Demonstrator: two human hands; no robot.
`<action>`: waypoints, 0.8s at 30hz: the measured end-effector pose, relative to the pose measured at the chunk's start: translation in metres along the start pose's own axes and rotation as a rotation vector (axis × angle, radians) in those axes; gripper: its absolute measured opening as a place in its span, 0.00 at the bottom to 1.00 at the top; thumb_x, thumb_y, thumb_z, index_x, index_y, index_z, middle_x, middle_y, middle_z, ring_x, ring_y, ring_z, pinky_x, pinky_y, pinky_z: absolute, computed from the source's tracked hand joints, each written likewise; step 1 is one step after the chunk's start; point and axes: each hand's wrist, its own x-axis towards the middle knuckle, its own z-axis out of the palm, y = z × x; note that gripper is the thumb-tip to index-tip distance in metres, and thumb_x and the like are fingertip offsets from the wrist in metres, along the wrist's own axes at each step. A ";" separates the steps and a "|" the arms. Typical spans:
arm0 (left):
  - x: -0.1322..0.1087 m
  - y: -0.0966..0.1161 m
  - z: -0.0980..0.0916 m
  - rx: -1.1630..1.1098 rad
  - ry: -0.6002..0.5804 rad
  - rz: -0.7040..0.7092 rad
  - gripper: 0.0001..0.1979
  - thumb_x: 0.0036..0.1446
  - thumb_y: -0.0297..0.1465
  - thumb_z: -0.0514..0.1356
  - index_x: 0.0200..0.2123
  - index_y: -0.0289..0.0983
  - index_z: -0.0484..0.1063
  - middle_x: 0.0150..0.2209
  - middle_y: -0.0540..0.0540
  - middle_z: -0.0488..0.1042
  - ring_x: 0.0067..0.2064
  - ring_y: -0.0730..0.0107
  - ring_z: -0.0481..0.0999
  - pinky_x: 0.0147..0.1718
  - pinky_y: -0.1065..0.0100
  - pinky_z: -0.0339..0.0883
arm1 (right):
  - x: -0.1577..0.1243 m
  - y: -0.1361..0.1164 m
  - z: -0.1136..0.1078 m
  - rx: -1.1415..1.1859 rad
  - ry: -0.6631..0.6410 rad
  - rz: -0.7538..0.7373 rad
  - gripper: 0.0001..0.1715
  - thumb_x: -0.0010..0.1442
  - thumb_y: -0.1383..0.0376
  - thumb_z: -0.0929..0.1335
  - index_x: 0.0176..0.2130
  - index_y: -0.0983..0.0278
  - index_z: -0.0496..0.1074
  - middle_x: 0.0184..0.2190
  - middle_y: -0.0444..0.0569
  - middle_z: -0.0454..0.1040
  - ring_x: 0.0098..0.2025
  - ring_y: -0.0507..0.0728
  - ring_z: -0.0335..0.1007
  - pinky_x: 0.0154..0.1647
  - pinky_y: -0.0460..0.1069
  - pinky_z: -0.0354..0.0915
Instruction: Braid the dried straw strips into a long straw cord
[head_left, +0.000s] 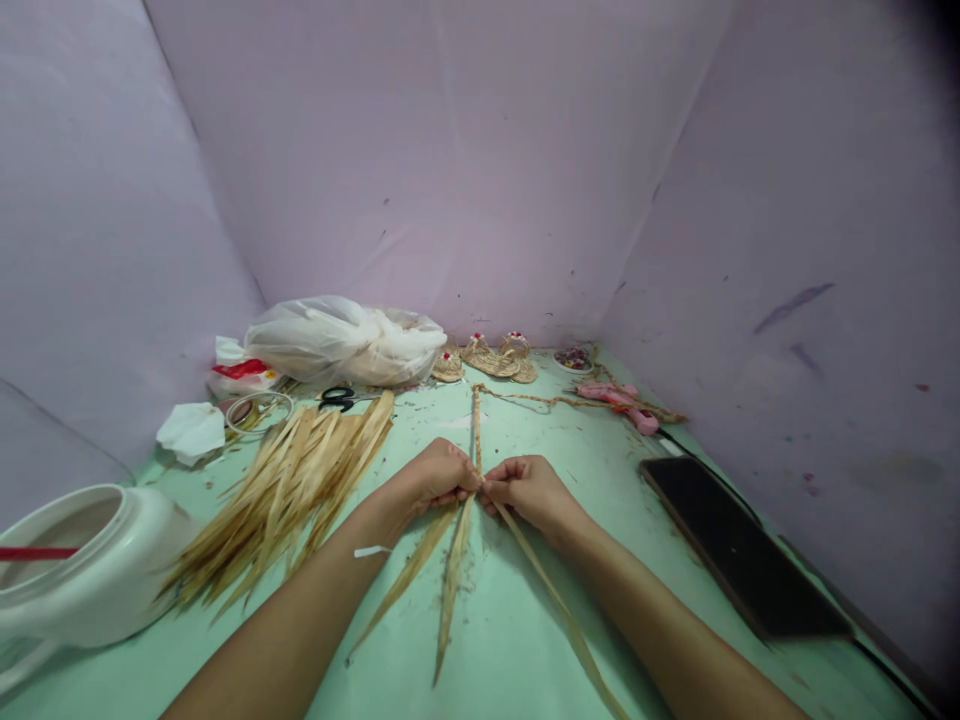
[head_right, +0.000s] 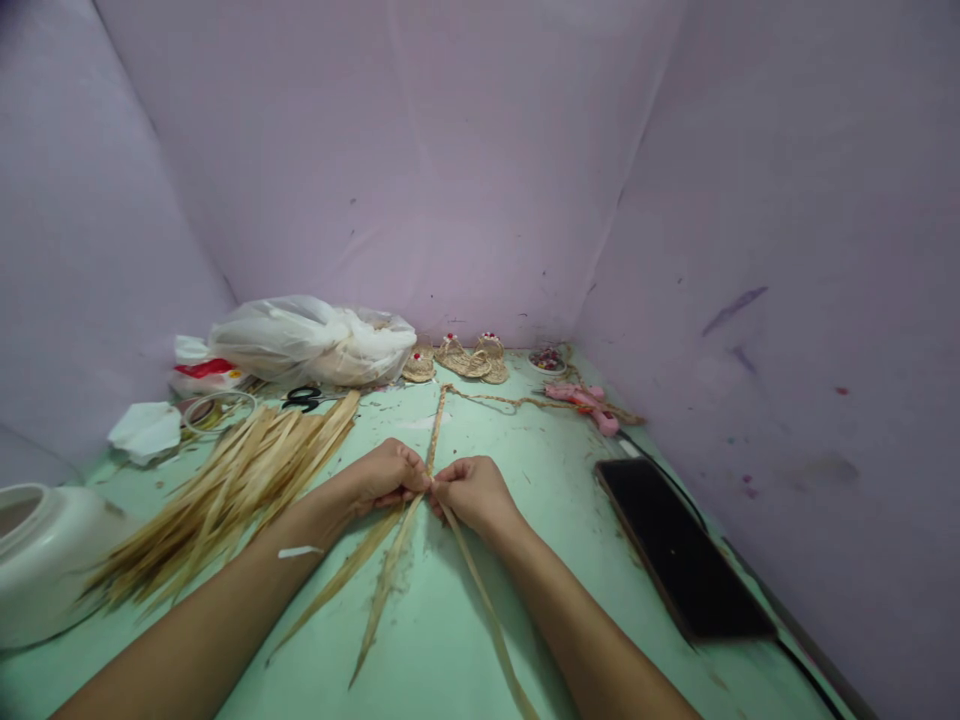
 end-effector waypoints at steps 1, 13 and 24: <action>0.000 0.000 0.000 0.002 0.001 -0.007 0.06 0.35 0.26 0.54 0.12 0.34 0.60 0.08 0.55 0.54 0.10 0.83 0.49 0.10 0.75 0.38 | 0.002 0.002 0.001 0.000 0.017 0.006 0.03 0.39 0.73 0.63 0.18 0.66 0.64 0.10 0.42 0.65 0.13 0.48 0.59 0.14 0.43 0.56; -0.008 0.006 -0.003 0.153 -0.063 0.022 0.04 0.34 0.25 0.52 0.12 0.34 0.60 0.09 0.53 0.57 0.12 0.81 0.53 0.12 0.75 0.45 | 0.009 0.006 -0.001 -0.152 0.062 -0.075 0.03 0.40 0.72 0.64 0.18 0.68 0.67 0.09 0.37 0.59 0.11 0.43 0.44 0.12 0.42 0.43; -0.005 0.003 -0.001 0.151 -0.020 0.090 0.04 0.30 0.22 0.49 0.11 0.34 0.59 0.09 0.55 0.53 0.12 0.81 0.50 0.13 0.74 0.42 | 0.010 0.004 0.003 -0.095 0.085 -0.062 0.02 0.37 0.72 0.63 0.18 0.67 0.65 0.11 0.38 0.59 0.14 0.44 0.46 0.14 0.42 0.41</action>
